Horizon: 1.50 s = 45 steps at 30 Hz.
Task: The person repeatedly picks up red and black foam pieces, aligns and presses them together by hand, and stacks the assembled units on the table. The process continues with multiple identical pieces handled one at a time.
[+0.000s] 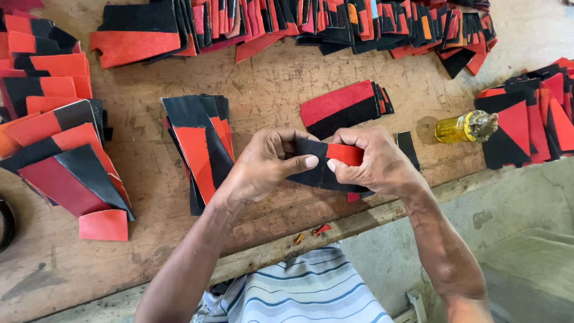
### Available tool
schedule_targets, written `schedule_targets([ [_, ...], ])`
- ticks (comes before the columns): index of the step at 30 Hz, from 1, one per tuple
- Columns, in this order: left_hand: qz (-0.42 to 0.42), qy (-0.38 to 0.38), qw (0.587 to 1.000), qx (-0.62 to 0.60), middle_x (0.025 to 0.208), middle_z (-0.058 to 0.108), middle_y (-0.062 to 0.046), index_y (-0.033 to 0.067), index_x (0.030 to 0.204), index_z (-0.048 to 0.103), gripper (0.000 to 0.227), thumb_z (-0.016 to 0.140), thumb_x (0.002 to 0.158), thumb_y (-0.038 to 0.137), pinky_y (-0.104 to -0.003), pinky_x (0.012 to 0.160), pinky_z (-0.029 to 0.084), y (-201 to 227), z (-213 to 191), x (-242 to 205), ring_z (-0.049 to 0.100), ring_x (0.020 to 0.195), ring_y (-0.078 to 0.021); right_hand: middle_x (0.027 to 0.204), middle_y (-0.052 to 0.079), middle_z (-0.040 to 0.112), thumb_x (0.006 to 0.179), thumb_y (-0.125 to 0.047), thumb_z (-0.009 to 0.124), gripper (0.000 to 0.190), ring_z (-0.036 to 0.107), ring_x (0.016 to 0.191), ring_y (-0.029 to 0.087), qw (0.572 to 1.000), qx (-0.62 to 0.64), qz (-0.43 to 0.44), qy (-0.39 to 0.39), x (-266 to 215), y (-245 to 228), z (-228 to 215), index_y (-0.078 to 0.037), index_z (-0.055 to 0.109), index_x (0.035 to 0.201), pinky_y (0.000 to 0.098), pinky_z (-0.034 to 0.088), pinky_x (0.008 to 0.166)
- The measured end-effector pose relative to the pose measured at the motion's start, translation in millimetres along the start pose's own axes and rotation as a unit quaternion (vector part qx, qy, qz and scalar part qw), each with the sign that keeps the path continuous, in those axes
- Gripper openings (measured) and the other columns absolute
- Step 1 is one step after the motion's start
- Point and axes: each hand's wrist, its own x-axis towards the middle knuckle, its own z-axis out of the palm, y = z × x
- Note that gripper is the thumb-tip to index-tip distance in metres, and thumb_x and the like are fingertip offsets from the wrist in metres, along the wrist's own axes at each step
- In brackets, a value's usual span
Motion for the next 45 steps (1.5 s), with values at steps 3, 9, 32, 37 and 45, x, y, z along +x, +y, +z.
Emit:
schedule_targets([
  [3, 0.013, 0.001, 1.000, 0.013, 0.101, 0.077, -0.007, -0.0031, 0.112, 0.073, 0.025, 0.077, 0.087, -0.002, -0.028, 0.086, 0.061, 1.3, 6.2, -0.8, 0.072, 0.092, -0.0107, 0.072, 0.006, 0.067, 0.081, -0.022, 0.076, 0.021, 0.060, 0.066, 0.011, 1.000, 0.000, 0.025, 0.007, -0.3, -2.6, 2.7, -0.004, 0.069, 0.089, 0.0297, 0.052, 0.061],
  [9, 0.019, 0.057, 0.993, 0.105, 0.100, 0.079, -0.003, 0.0019, 0.114, 0.076, 0.021, 0.073, 0.094, 0.009, -0.025, 0.083, 0.058, 6.4, 12.9, -1.6, 0.069, 0.089, -0.0066, 0.081, 0.005, 0.072, 0.089, -0.023, 0.075, 0.025, 0.063, 0.073, 0.007, 0.999, 0.025, -0.034, 0.018, -4.6, -10.4, -0.3, -0.003, 0.073, 0.104, 0.0277, 0.053, 0.066],
  [32, 0.016, 0.074, 0.994, 0.080, 0.094, 0.078, 0.000, 0.0076, 0.117, 0.073, 0.033, 0.078, 0.084, 0.005, -0.025, 0.073, 0.060, 13.7, 9.2, -3.7, 0.069, 0.079, -0.0071, 0.071, -0.001, 0.063, 0.101, -0.021, 0.065, 0.020, 0.053, 0.062, 0.005, 0.993, 0.014, -0.039, 0.112, -6.3, -7.7, 16.6, -0.003, 0.072, 0.102, 0.0251, 0.044, 0.053],
  [37, 0.012, 0.072, 0.997, 0.035, 0.097, 0.076, -0.003, 0.0026, 0.117, 0.071, 0.037, 0.080, 0.081, -0.001, -0.025, 0.073, 0.062, 10.1, 12.9, -2.0, 0.071, 0.083, -0.0090, 0.078, -0.006, 0.064, 0.091, -0.020, 0.076, 0.022, 0.053, 0.071, 0.001, 0.991, 0.117, 0.017, 0.066, -18.3, -5.2, 6.8, -0.001, 0.072, 0.102, 0.0221, 0.048, 0.059],
  [45, 0.079, 0.083, 0.977, 0.178, 0.097, 0.069, -0.004, 0.0004, 0.123, 0.066, 0.047, 0.083, 0.080, 0.000, -0.029, 0.075, 0.055, 31.9, 18.1, -23.1, 0.063, 0.086, -0.0110, 0.101, -0.001, 0.072, 0.089, -0.013, 0.074, 0.036, 0.064, 0.091, 0.004, 0.995, 0.057, -0.056, 0.064, -23.8, -0.2, 21.5, 0.001, 0.065, 0.120, 0.0228, 0.053, 0.081],
])
